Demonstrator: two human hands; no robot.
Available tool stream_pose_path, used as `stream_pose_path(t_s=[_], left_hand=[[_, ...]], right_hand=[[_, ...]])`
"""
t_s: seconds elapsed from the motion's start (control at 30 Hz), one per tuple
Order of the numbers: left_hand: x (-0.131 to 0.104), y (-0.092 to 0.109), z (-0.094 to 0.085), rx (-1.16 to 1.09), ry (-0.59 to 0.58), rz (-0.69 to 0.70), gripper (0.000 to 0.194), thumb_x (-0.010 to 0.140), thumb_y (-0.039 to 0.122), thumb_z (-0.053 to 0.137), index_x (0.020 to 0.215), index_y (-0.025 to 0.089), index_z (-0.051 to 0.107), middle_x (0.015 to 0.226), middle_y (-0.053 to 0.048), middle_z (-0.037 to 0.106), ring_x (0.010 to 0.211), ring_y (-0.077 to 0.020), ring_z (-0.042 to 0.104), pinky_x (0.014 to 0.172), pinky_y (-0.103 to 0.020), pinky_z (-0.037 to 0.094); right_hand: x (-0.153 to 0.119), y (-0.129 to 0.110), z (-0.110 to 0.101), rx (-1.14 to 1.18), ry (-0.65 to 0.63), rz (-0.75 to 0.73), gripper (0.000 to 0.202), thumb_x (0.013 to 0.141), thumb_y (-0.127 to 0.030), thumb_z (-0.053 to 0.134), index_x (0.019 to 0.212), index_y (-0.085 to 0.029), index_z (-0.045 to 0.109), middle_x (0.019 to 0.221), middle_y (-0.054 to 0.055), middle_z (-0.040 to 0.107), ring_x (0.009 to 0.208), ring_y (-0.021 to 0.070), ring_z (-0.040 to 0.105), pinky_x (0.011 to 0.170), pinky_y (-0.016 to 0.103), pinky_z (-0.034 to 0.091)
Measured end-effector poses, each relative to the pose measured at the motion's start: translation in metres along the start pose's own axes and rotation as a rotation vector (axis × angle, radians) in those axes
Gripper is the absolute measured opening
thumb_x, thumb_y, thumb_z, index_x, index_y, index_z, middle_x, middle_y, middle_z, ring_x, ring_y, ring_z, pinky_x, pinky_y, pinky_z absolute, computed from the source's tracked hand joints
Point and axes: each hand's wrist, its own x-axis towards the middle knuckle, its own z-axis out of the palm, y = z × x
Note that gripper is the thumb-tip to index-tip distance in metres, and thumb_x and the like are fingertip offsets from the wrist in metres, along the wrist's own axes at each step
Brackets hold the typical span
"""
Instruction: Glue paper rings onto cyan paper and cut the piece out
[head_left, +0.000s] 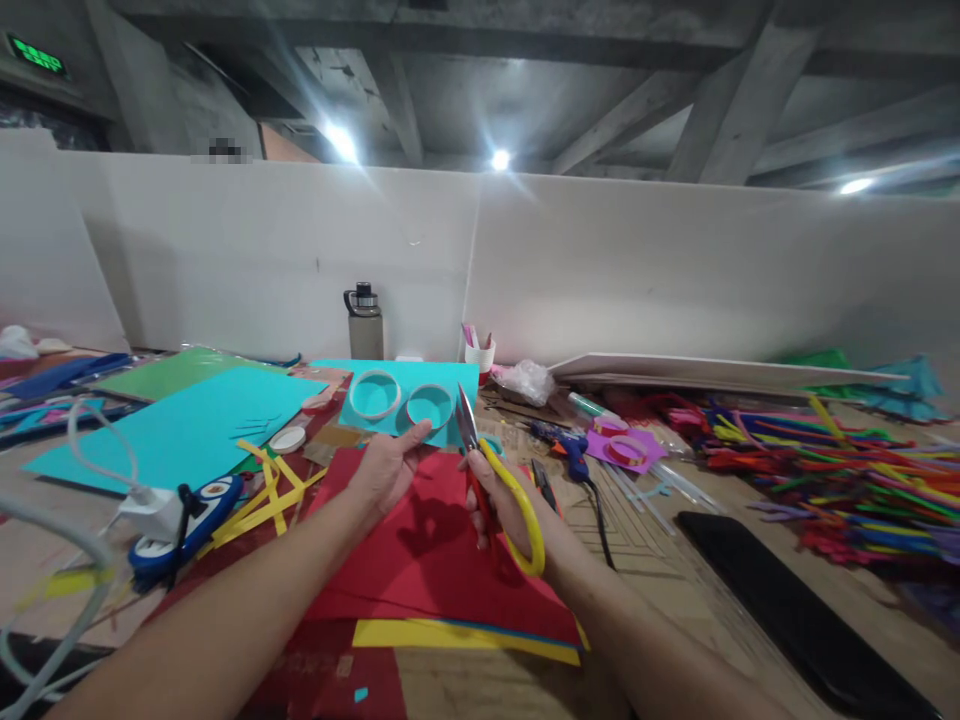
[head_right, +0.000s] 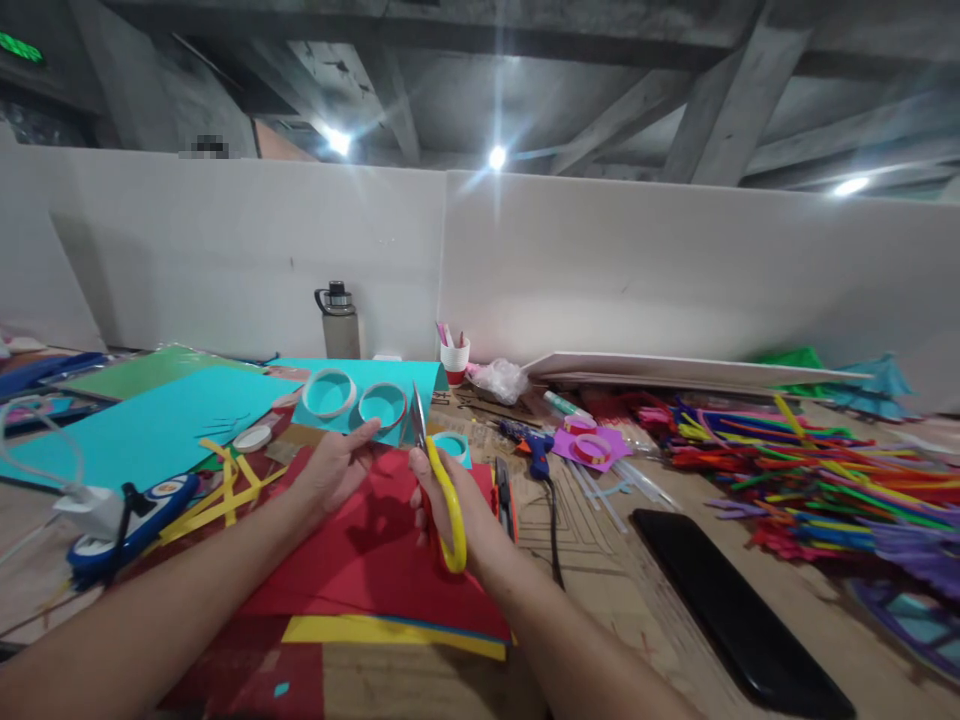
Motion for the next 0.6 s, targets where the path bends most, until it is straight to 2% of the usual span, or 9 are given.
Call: stream_pose_path(t_s=[0.13,0.27,0.43,0.6], left_hand=[[-0.009,-0.013,0.009,-0.048,0.041,0.018,0.029,0.069,0.017,0.077,0.095,0.014,0.066,0.100,-0.007,0.073,0.096,-0.0211,0.068,0.091,-0.036,0.054],[-0.014,-0.018,0.016,-0.067,0.086,0.053,0.029,0.071,0.017,0.077,0.098,0.013,0.066,0.104,-0.007,0.072,0.099,-0.0183,0.067,0.094,-0.032,0.052],[-0.014,-0.011,0.015,-0.076,0.003,0.003,0.033,0.073,0.019,0.074,0.105,0.015,0.066,0.104,-0.008,0.072,0.095,-0.0211,0.068,0.089,-0.036,0.053],[-0.006,0.000,0.005,-0.071,-0.023,-0.050,0.028,0.073,0.021,0.073,0.100,0.014,0.068,0.094,-0.006,0.074,0.087,-0.0203,0.068,0.081,-0.035,0.054]], right_hand=[[-0.003,-0.001,0.005,-0.012,0.062,-0.042,0.052,0.073,-0.071,0.054,0.089,-0.022,0.045,0.057,-0.008,0.049,0.038,0.0077,0.044,0.032,0.020,0.040],[-0.004,0.001,0.008,-0.013,0.090,-0.075,0.052,0.073,-0.071,0.054,0.088,-0.022,0.044,0.059,-0.008,0.049,0.038,0.0073,0.044,0.032,0.020,0.040],[-0.004,-0.002,0.004,-0.080,0.079,-0.068,0.050,0.075,-0.071,0.052,0.083,-0.022,0.043,0.056,-0.008,0.049,0.038,0.0069,0.044,0.033,0.018,0.039],[-0.007,-0.008,-0.002,-0.123,0.034,-0.052,0.048,0.077,-0.070,0.050,0.080,-0.022,0.043,0.052,-0.008,0.047,0.038,0.0070,0.043,0.034,0.018,0.039]])
